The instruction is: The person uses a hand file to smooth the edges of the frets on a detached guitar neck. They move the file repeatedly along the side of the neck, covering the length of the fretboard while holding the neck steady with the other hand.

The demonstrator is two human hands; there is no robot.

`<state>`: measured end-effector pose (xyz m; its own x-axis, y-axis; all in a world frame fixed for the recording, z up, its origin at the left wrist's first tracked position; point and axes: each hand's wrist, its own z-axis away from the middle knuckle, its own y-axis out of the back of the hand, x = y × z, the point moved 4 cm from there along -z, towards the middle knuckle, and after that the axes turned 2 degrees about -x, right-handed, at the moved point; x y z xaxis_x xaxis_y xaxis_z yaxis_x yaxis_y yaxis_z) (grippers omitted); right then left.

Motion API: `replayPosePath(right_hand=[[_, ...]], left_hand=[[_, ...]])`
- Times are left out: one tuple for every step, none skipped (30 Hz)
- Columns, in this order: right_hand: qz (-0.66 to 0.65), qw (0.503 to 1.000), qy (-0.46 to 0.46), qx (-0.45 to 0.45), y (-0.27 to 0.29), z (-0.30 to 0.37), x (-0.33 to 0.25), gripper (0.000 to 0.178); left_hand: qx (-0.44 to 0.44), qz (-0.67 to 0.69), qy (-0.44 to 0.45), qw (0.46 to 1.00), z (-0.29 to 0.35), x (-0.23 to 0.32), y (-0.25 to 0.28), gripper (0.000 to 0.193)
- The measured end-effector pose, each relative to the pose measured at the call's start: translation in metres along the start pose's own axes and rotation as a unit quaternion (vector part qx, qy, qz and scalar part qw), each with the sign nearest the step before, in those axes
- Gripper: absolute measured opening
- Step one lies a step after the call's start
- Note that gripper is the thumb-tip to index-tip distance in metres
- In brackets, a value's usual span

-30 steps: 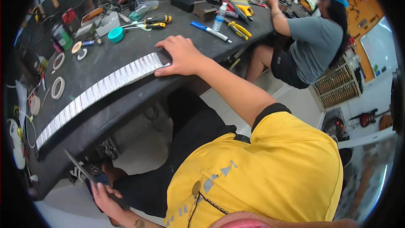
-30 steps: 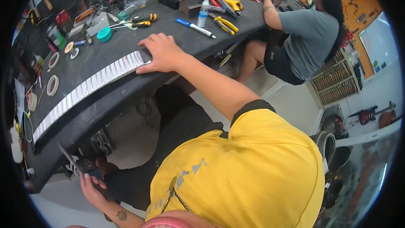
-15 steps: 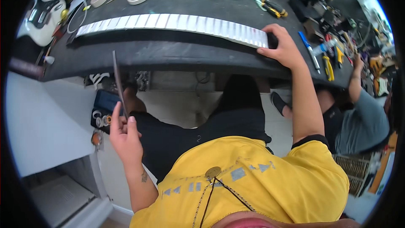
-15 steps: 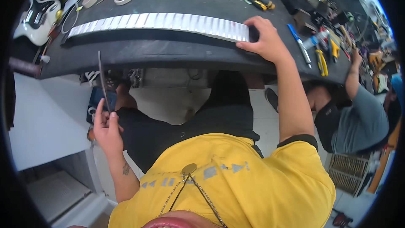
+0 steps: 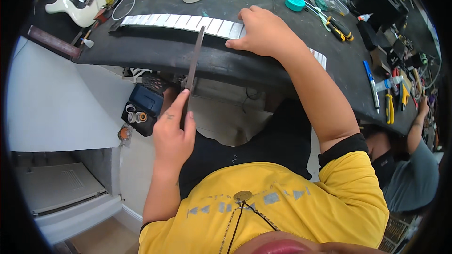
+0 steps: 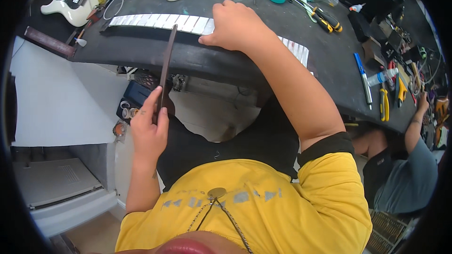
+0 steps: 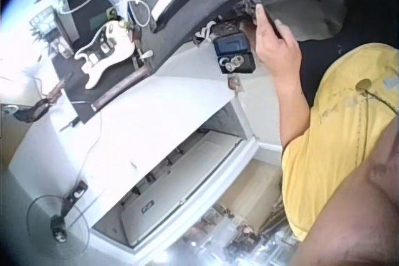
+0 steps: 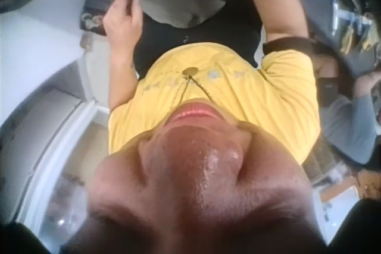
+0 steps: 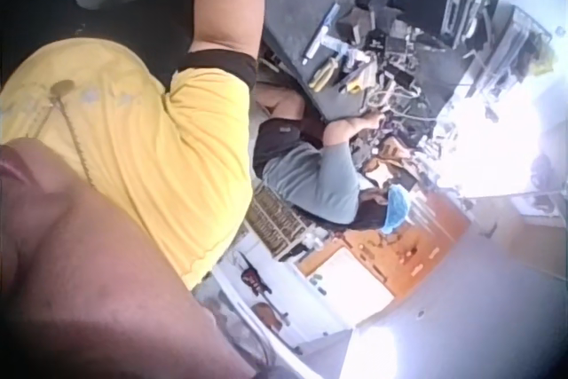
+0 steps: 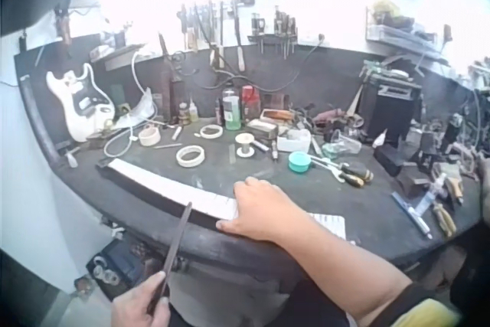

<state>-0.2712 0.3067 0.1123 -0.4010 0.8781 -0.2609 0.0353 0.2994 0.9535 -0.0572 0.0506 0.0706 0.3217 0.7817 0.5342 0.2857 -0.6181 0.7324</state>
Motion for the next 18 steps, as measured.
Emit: replayPosePath(right_hand=[[-0.004, 1.000, 0.003, -0.011, -0.004, -0.004, 0.003, 0.073], [-0.008, 1.000, 0.007, -0.024, -0.005, -0.006, 0.003, 0.071], [-0.011, 1.000, 0.014, -0.024, -0.002, -0.007, 0.003, 0.071], [-0.029, 0.999, 0.011, -0.032, 0.001, -0.005, 0.004, 0.068], [-0.047, 0.998, 0.005, -0.042, 0.003, -0.002, 0.004, 0.065], [-0.050, 0.998, 0.007, -0.043, 0.001, -0.003, 0.006, 0.065], [-0.035, 0.999, 0.030, -0.025, 0.000, -0.005, 0.006, 0.064], [-0.019, 0.999, 0.051, -0.005, 0.001, -0.008, 0.006, 0.063], [-0.021, 0.998, 0.050, -0.002, -0.002, -0.010, 0.006, 0.063], [-0.007, 0.999, 0.038, -0.012, -0.006, -0.012, 0.006, 0.064], [0.006, 0.999, 0.026, -0.025, -0.011, -0.013, 0.006, 0.065], [0.002, 0.999, 0.024, -0.024, -0.012, -0.014, 0.005, 0.065], [0.016, 0.999, 0.024, -0.023, -0.011, -0.016, 0.005, 0.067], [0.029, 0.999, 0.025, -0.021, -0.007, -0.020, 0.001, 0.069], [0.023, 0.999, 0.022, -0.019, -0.002, -0.021, -0.002, 0.069], [0.028, 0.997, -0.006, -0.075, -0.001, -0.020, -0.003, 0.076], [0.032, 0.990, -0.030, -0.132, -0.001, -0.020, -0.005, 0.084], [0.028, 0.990, -0.032, -0.131, 0.002, -0.017, -0.005, 0.084]], left_hand=[[0.000, 0.005, 0.003, 1.000, 0.000, 0.001, 0.000, 0.053], [0.003, -0.001, 0.006, 1.000, 0.002, 0.002, 0.000, 0.053], [-0.001, -0.008, -0.007, 1.000, 0.002, 0.003, 0.000, 0.054], [-0.006, -0.015, -0.019, 1.000, 0.002, 0.004, 0.000, 0.054], [-0.007, -0.019, -0.017, 1.000, 0.002, 0.004, 0.001, 0.054], [-0.019, -0.016, -0.008, 1.000, 0.001, 0.004, 0.001, 0.055], [-0.032, -0.014, 0.002, 0.999, 0.001, 0.004, 0.001, 0.056], [-0.032, -0.017, 0.000, 0.999, -0.004, 0.006, 0.002, 0.056], [-0.047, -0.034, -0.007, 0.998, -0.008, 0.009, 0.001, 0.057], [-0.063, -0.051, -0.015, 0.997, -0.013, 0.013, 0.001, 0.057], [-0.065, -0.054, -0.015, 0.996, -0.017, 0.018, 0.002, 0.057], [-0.087, -0.068, -0.008, 0.994, -0.020, 0.023, 0.003, 0.058], [-0.109, -0.081, -0.002, 0.991, -0.022, 0.026, 0.002, 0.059], [-0.111, -0.086, -0.004, 0.990, -0.023, 0.026, 0.003, 0.059], [-0.102, -0.095, -0.014, 0.990, -0.022, 0.028, 0.005, 0.062], [-0.093, -0.104, -0.024, 0.990, -0.023, 0.029, 0.007, 0.065], [-0.096, -0.109, -0.024, 0.989, -0.028, 0.034, 0.011, 0.065], [-0.151, -0.139, 0.046, 0.978, -0.036, 0.040, 0.013, 0.061]])
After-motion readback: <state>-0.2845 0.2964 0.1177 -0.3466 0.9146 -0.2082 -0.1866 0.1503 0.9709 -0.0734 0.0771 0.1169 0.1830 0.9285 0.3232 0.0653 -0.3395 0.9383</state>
